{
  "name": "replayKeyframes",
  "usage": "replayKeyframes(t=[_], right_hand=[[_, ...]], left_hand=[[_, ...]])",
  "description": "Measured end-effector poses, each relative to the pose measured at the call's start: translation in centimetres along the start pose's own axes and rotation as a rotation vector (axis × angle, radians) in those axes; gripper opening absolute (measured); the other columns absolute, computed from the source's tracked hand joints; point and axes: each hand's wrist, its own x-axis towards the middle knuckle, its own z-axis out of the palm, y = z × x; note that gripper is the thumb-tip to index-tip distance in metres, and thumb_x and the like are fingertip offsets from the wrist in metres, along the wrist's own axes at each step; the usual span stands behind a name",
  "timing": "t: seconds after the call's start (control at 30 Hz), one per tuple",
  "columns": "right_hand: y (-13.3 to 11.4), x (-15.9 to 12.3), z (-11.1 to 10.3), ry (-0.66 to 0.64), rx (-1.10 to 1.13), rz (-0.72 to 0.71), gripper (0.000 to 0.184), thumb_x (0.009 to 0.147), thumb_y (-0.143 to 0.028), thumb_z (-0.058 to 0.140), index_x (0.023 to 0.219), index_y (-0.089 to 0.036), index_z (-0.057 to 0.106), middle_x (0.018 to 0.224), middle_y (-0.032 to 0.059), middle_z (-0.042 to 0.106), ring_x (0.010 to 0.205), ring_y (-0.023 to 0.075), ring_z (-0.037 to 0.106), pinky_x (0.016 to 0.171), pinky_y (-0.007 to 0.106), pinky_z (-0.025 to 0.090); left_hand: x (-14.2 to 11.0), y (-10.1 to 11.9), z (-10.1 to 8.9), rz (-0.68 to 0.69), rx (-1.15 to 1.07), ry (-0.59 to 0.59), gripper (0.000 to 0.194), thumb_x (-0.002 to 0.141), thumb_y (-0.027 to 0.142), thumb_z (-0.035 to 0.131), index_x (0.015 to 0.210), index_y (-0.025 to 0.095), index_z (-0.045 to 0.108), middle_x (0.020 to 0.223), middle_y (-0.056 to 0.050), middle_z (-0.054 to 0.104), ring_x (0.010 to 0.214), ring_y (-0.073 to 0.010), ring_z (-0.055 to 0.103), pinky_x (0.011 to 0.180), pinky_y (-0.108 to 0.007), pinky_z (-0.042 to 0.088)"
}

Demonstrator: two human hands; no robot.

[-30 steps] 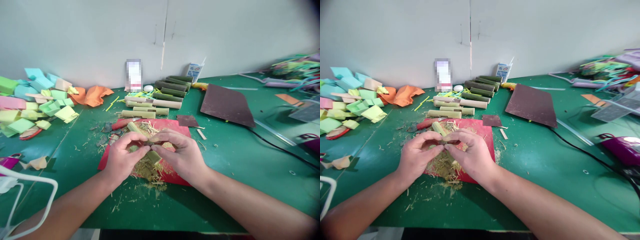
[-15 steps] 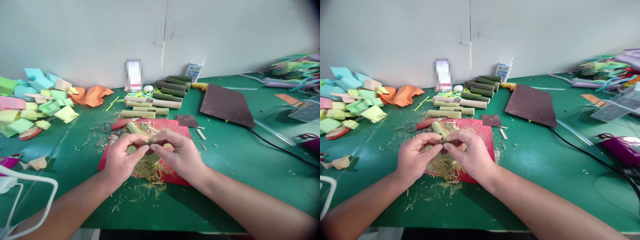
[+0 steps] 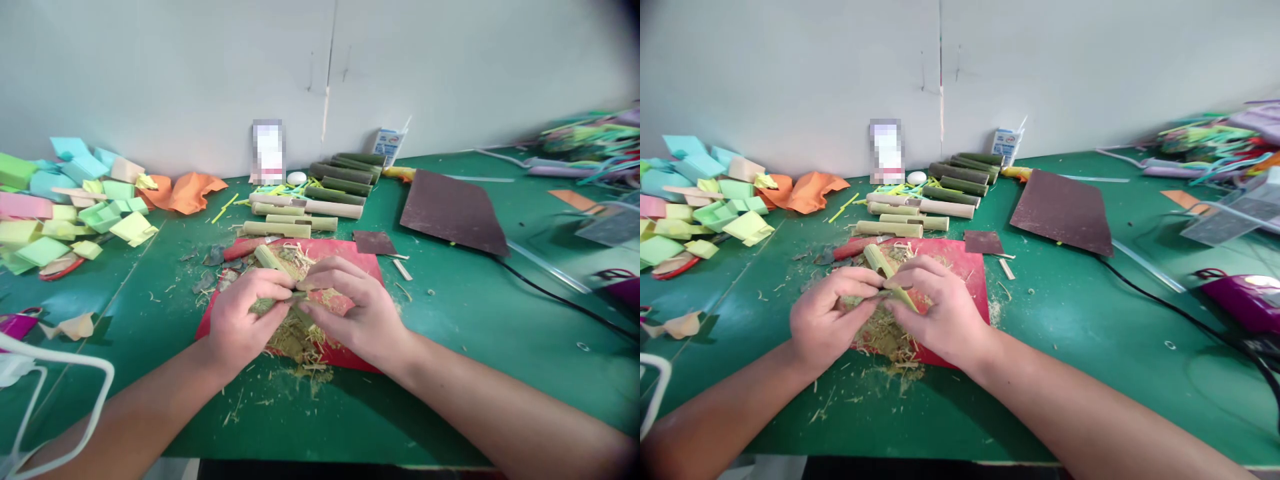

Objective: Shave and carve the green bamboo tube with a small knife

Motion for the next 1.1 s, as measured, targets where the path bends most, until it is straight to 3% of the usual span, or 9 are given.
replayKeyframes(t=[0.1,0.23,0.37,0.47,0.53,0.67,0.8,0.93,1.1], right_hand=[[0.0,-0.1,-0.1,-0.015,-0.076,-0.07,0.023,0.075,-0.014,0.065,0.098,-0.018,0.063,0.096,0.0063,0.061,0.09,0.0158,0.058,0.079,0.032,0.05],[0.1,-0.1,-0.4,-0.005,-0.123,-0.118,0.019,0.077,-0.015,0.064,0.096,-0.017,0.064,0.095,0.0071,0.061,0.089,0.0154,0.058,0.078,0.031,0.05],[0.1,0.0,-0.4,-0.016,-0.094,-0.034,0.003,0.08,-0.019,0.062,0.081,-0.017,0.065,0.083,0.004,0.061,0.077,0.0127,0.058,0.068,0.027,0.049],[-0.1,0.1,-0.4,-0.065,-0.105,0.116,0.01,0.082,-0.023,0.059,0.074,-0.018,0.062,0.078,0.0019,0.059,0.072,0.0113,0.056,0.064,0.025,0.046],[-0.1,0.2,-0.5,-0.115,-0.239,0.211,0.013,0.081,-0.03,0.06,0.078,-0.018,0.062,0.08,0.0019,0.059,0.071,0.0119,0.055,0.062,0.025,0.044],[-0.2,0.2,-0.8,-0.27,-0.628,0.349,0.029,0.073,-0.048,0.062,0.078,-0.019,0.061,0.077,0.0011,0.06,0.061,0.0124,0.051,0.052,0.026,0.035],[-0.2,0.0,-0.7,-0.448,-0.77,0.441,0.035,0.071,-0.053,0.058,0.061,-0.021,0.052,0.061,-0.0011,0.056,0.053,0.0119,0.045,0.046,0.026,0.024],[-0.3,-0.1,-0.4,-0.497,-0.79,0.467,0.033,0.075,-0.049,0.051,0.057,-0.021,0.049,0.057,-0.0009,0.055,0.053,0.0126,0.043,0.046,0.026,0.021],[-0.3,-0.2,-0.1,-0.497,-0.805,0.463,0.032,0.077,-0.047,0.047,0.059,-0.021,0.049,0.06,0.0001,0.058,0.055,0.0131,0.045,0.047,0.026,0.021]], left_hand=[[0.3,-0.4,-0.7,0.234,0.135,-0.008,0.027,0.071,-0.001,0.066,0.089,0.019,0.06,0.099,-0.004,0.069,0.095,-0.0177,0.064,0.084,-0.035,0.053],[0.4,-0.6,-0.9,0.305,0.167,-0.062,0.031,0.07,-0.002,0.066,0.093,0.017,0.06,0.104,-0.006,0.069,0.103,-0.0202,0.062,0.09,-0.038,0.052],[0.0,-0.3,-0.2,0.108,0.099,-0.019,0.029,0.073,0.005,0.068,0.098,0.019,0.06,0.094,-0.002,0.07,0.088,-0.0147,0.065,0.082,-0.029,0.054],[-0.4,-0.4,0.2,-0.148,-0.001,0.012,0.027,0.078,0.012,0.065,0.102,0.02,0.058,0.091,-0.001,0.067,0.08,-0.0118,0.065,0.074,-0.024,0.054],[-0.4,-0.7,0.2,-0.28,-0.063,0.001,0.024,0.08,0.015,0.062,0.103,0.02,0.057,0.091,-0.001,0.066,0.081,-0.012,0.064,0.074,-0.024,0.053],[0.0,-2.1,-0.3,-0.451,-0.086,-0.129,0.02,0.081,0.016,0.06,0.101,0.02,0.058,0.087,-0.001,0.063,0.079,-0.0121,0.061,0.071,-0.024,0.051],[0.2,-2.8,-0.1,-0.621,-0.217,-0.281,0.017,0.081,0.018,0.058,0.098,0.018,0.058,0.083,-0.002,0.063,0.076,-0.013,0.06,0.065,-0.024,0.051],[0.1,-2.4,0.5,-0.657,-0.256,-0.319,0.016,0.081,0.017,0.057,0.097,0.018,0.058,0.084,-0.002,0.063,0.076,-0.0125,0.06,0.068,-0.025,0.052],[0.0,-2.2,0.7,-0.52,-0.129,-0.263,0.021,0.082,0.013,0.055,0.102,0.02,0.056,0.089,-0.001,0.062,0.079,-0.012,0.06,0.071,-0.025,0.05]])
